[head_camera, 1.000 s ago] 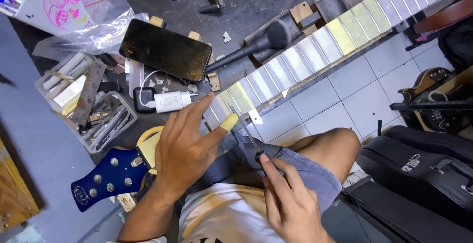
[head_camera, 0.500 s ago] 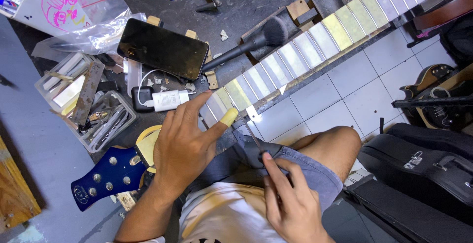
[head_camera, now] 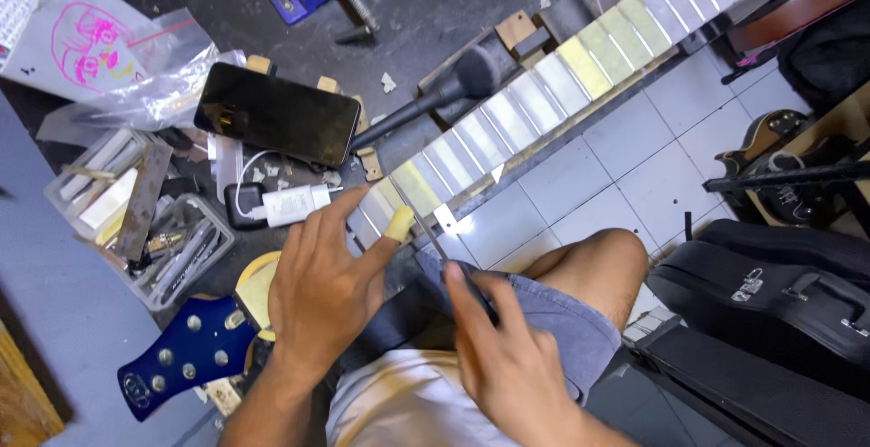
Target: The person uses a small flathead screwdriver to scrape and clean the fretboard of a guitar neck. They hold the neck with their left hand and work along the frets with the tool in their right hand.
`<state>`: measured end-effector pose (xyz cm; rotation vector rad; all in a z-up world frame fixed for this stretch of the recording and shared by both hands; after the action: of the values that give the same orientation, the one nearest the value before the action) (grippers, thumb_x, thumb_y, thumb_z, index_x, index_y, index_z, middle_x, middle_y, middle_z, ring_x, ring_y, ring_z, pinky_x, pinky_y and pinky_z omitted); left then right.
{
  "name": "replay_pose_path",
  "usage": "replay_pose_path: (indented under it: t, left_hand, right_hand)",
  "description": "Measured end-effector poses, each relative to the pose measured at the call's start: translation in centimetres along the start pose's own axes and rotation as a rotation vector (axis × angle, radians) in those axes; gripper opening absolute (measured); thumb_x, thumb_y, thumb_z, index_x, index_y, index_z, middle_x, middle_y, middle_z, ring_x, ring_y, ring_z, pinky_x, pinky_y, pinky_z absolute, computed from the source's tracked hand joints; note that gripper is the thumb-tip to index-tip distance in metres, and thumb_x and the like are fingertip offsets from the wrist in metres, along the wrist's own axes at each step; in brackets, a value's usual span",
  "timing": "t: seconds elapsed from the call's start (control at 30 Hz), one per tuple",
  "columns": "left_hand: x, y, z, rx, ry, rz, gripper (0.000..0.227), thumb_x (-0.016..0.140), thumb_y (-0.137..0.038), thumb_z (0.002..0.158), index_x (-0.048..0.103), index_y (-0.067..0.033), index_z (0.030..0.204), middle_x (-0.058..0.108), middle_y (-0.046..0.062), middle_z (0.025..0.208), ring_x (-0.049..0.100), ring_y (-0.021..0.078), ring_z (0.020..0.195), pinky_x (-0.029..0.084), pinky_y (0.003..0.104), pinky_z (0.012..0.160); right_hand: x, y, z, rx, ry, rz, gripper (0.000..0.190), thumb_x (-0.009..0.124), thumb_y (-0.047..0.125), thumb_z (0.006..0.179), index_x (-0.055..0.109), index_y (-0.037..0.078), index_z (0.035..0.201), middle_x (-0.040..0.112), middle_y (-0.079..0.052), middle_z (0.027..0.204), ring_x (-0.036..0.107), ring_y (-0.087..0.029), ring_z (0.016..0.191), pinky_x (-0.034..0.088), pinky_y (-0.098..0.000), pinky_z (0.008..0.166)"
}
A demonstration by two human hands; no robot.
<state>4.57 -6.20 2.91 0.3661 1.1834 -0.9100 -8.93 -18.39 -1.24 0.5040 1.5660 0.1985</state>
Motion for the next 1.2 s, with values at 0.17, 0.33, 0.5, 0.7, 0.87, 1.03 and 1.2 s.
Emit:
replay_pose_path:
  t: [0.17,0.33,0.5,0.7,0.87,1.03,1.2]
  left_hand:
    - [0.8,0.4,-0.3,0.021,0.066,0.001,0.037,0.08,-0.011,0.088,0.074,-0.0336,0.117,0.061,0.022,0.144,0.066,0.0389,0.106,0.049,0.048,0.071]
    - [0.8,0.6,-0.7,0.035,0.029,-0.038,0.048,0.078,-0.002,0.086,0.074,-0.0344,0.121,0.062,0.024,0.145,0.067,0.039,0.116,0.047,0.046,0.071]
    - [0.3,0.5,-0.5,0.028,0.002,-0.065,0.038,0.08,0.0,0.084,0.079,-0.0284,0.109,0.064,0.022,0.145,0.069,0.0373,0.118,0.046,0.044,0.069]
    - [0.6,0.4,-0.7,0.027,0.021,-0.057,0.037,0.077,0.003,0.08,0.077,-0.0233,0.107,0.063,0.023,0.144,0.066,0.0396,0.12,0.048,0.047,0.073]
    - [0.8,0.4,-0.6,0.021,0.023,-0.03,0.032,0.075,0.0,0.082,0.074,-0.0242,0.104,0.062,0.024,0.144,0.066,0.0405,0.118,0.047,0.048,0.074]
    - [0.6,0.2,-0.6,0.029,0.013,-0.02,0.026,0.075,-0.004,0.086,0.073,-0.0232,0.103,0.062,0.022,0.144,0.066,0.0393,0.115,0.048,0.048,0.076]
    - [0.4,0.2,-0.4,0.029,0.016,-0.016,0.024,0.075,-0.006,0.086,0.074,-0.0234,0.103,0.062,0.021,0.144,0.065,0.0379,0.115,0.049,0.047,0.081]
  right_hand:
    - [0.2,-2.2,-3.9,0.06,-0.104,0.139,0.053,0.064,0.016,0.098,0.06,0.023,0.15,0.064,0.001,0.127,0.069,-0.014,0.084,0.055,-0.0328,0.043]
    - [-1.4,-1.4,-2.7,-0.009,-0.249,0.234,0.04,0.063,0.018,0.101,0.067,0.016,0.141,0.068,0.0,0.117,0.062,-0.012,0.066,0.046,-0.0253,0.042]
    - [-1.7,-1.0,-2.2,-0.104,-0.289,0.315,0.038,0.066,0.015,0.1,0.067,0.007,0.137,0.07,-0.007,0.118,0.068,-0.011,0.069,0.053,-0.0217,0.051]
    - [-2.1,-0.5,-2.1,-0.163,-0.365,0.325,0.036,0.067,0.01,0.101,0.066,0.003,0.137,0.073,-0.01,0.119,0.076,-0.016,0.086,0.061,-0.0236,0.069]
    - [-2.1,-0.6,-2.2,-0.137,-0.345,0.326,0.035,0.063,0.013,0.103,0.066,0.004,0.138,0.072,-0.009,0.124,0.078,-0.019,0.096,0.063,-0.0261,0.078]
    - [-1.7,-0.9,-2.4,-0.14,-0.344,0.331,0.037,0.064,0.012,0.102,0.065,0.005,0.139,0.073,-0.01,0.125,0.078,-0.018,0.099,0.063,-0.0257,0.078]
    - [-1.6,-0.8,-2.4,-0.127,-0.338,0.346,0.037,0.064,0.013,0.103,0.066,0.006,0.138,0.072,-0.01,0.124,0.079,-0.017,0.098,0.063,-0.0255,0.076]
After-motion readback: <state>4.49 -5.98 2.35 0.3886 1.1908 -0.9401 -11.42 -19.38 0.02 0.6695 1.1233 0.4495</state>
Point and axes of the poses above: each hand's wrist, its own z-axis towards the middle knuckle, its own x-axis out of the palm, y = z × x, the point moved 8 cm from there along z, towards the middle knuckle
